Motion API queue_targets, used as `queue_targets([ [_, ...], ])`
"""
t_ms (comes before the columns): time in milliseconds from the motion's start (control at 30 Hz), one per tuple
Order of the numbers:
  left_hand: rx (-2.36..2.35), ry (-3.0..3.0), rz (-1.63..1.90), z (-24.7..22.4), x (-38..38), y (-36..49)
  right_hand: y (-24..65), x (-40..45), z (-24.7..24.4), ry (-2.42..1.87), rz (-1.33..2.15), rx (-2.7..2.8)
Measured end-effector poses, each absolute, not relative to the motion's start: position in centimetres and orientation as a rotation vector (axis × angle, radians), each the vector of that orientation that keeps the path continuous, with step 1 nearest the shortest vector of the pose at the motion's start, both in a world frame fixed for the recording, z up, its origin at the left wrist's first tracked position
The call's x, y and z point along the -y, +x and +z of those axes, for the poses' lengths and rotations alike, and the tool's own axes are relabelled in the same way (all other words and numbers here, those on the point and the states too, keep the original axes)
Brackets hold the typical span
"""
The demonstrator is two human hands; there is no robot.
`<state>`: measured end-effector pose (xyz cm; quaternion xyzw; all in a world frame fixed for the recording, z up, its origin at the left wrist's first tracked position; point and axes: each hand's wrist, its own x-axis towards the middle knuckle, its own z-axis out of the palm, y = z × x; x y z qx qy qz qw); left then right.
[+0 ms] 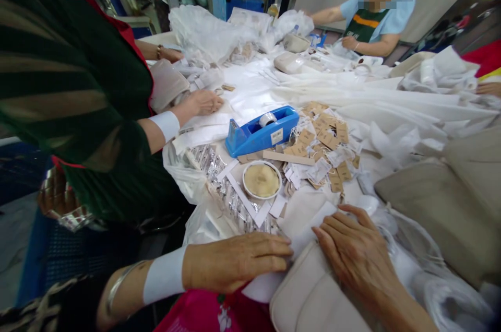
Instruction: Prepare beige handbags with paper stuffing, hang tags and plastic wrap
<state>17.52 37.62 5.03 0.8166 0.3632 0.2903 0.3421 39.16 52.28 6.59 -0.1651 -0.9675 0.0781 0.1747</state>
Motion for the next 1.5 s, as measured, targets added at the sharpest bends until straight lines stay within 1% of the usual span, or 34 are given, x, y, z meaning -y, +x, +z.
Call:
queue_targets([
  [133,-0.977,2.102,0.912,2.9,-37.7,18.6,39.0,-51.9,7.3,-0.400,0.291,2.700],
  [233,-1.008,2.068,0.979,2.6,-38.2,19.2,39.0,-51.5,8.0,-0.231,0.381,2.675],
  [367,-1.007,2.079,0.943,3.0,-38.5,18.9,39.1,-51.2,8.3,-0.072,0.515,2.763],
  [567,-0.899,2.088,0.889,3.0,-38.4,18.7,39.0,-51.1,8.4,-0.103,0.591,2.761],
  [700,-1.177,1.966,0.918,2.8,-38.8,19.8,38.9,-51.0,8.6,-0.118,0.580,2.744],
  [867,-1.491,1.748,0.810,4.0,-39.9,21.5,39.2,-50.9,8.5,-0.116,0.525,2.742],
  [1033,-1.646,1.682,0.645,5.3,-41.8,22.7,39.7,-50.8,8.2,-0.171,0.476,2.724],
  [1133,-1.655,1.603,0.606,5.7,-42.3,22.9,39.8,-50.7,8.2,-0.195,0.520,2.751],
  [1233,-1.608,1.484,0.680,5.9,-41.5,22.7,39.6,-50.7,8.5,-0.245,0.554,2.786],
  [1400,-1.512,1.281,0.942,5.7,-39.4,22.4,39.2,-51.0,8.6,-0.254,0.426,2.821],
  [1500,-1.409,1.280,1.082,4.9,-39.8,22.9,38.9,-51.2,8.3,-0.225,0.383,2.852],
])
